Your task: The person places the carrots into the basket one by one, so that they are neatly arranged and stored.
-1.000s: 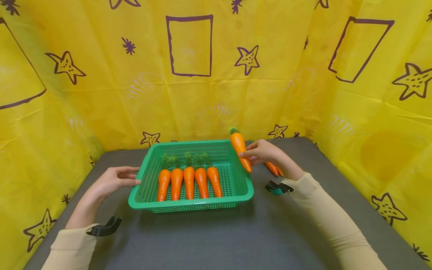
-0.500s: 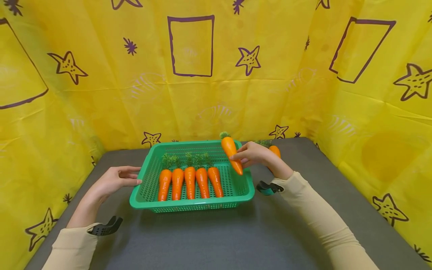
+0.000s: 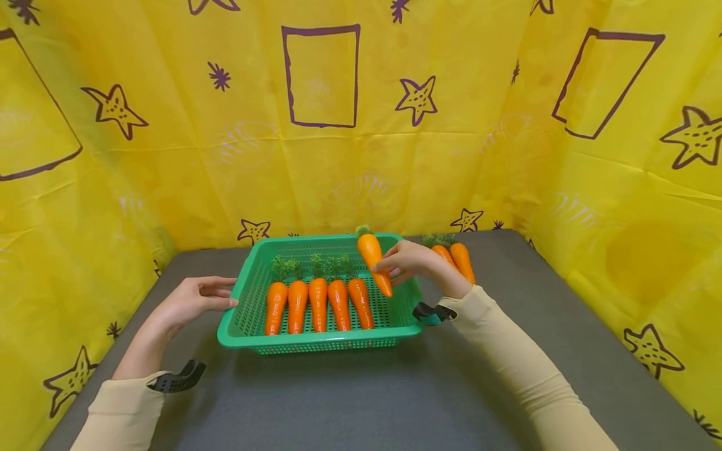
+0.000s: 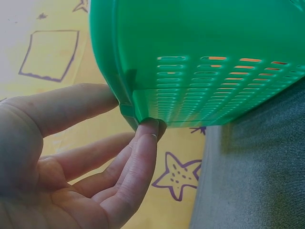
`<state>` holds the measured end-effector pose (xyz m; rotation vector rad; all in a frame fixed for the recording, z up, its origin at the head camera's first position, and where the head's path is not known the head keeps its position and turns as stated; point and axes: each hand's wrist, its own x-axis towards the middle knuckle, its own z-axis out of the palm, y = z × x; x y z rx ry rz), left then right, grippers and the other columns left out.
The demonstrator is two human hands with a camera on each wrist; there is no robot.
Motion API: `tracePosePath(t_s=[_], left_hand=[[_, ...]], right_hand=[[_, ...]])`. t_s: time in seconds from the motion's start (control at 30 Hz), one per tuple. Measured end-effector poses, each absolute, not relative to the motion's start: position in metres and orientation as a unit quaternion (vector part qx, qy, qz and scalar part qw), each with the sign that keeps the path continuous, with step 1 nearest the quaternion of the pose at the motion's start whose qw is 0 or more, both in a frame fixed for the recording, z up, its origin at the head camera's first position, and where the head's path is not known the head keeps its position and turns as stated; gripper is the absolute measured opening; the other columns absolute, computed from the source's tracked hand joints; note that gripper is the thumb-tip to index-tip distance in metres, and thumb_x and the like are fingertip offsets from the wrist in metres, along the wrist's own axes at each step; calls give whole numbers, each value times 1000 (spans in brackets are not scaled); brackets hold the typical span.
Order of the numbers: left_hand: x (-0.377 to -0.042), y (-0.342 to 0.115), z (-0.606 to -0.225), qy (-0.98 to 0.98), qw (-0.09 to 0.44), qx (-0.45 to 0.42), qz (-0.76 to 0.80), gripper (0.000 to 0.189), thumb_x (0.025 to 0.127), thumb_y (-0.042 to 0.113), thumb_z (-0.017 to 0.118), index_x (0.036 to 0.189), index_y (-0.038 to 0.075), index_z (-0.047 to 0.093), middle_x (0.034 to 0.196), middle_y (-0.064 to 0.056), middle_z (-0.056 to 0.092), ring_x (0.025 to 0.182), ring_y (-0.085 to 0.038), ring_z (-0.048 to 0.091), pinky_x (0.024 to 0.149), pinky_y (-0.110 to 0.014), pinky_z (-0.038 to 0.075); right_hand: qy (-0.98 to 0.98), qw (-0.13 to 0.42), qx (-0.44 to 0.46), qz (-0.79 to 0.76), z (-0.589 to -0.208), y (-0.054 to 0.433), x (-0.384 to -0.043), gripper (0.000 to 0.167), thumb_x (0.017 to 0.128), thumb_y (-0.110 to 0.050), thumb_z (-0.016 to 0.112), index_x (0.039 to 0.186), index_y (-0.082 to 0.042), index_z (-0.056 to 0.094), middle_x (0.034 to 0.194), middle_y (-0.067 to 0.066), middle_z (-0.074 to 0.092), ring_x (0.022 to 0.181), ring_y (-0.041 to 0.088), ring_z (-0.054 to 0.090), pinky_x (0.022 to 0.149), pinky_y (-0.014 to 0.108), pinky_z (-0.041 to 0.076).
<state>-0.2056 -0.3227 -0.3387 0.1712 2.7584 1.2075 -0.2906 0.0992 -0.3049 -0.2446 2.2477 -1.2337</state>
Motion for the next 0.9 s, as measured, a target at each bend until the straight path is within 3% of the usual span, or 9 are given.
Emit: tracePosePath(t_s=[0.4, 0.67, 0.9], left_hand=[[-206, -323, -338, 915, 61, 57, 394, 66, 84, 32, 72, 135, -3, 49, 112, -19, 67, 103, -26, 62, 90, -50, 49], [-206, -322, -337, 916, 64, 53, 393, 67, 83, 33, 72, 135, -3, 48, 112, -19, 67, 105, -30, 62, 91, -51, 48], [-205, -321, -337, 914, 65, 52, 396, 67, 83, 32, 73, 135, -3, 48, 112, -19, 67, 104, -29, 62, 91, -52, 48]], right_hand=[[848, 296, -98, -429, -316, 85, -293, 44, 84, -26, 72, 119, 0, 62, 109, 12, 67, 95, 21, 65, 86, 39, 55], [842, 318, -96, -424, -322, 80, -293, 47, 83, -21, 73, 122, 1, 60, 106, 14, 68, 88, 20, 67, 91, 42, 52], [833, 336, -84, -431, -330, 79, -298, 45, 84, -17, 72, 120, 6, 57, 100, 16, 67, 83, 19, 69, 85, 39, 55]])
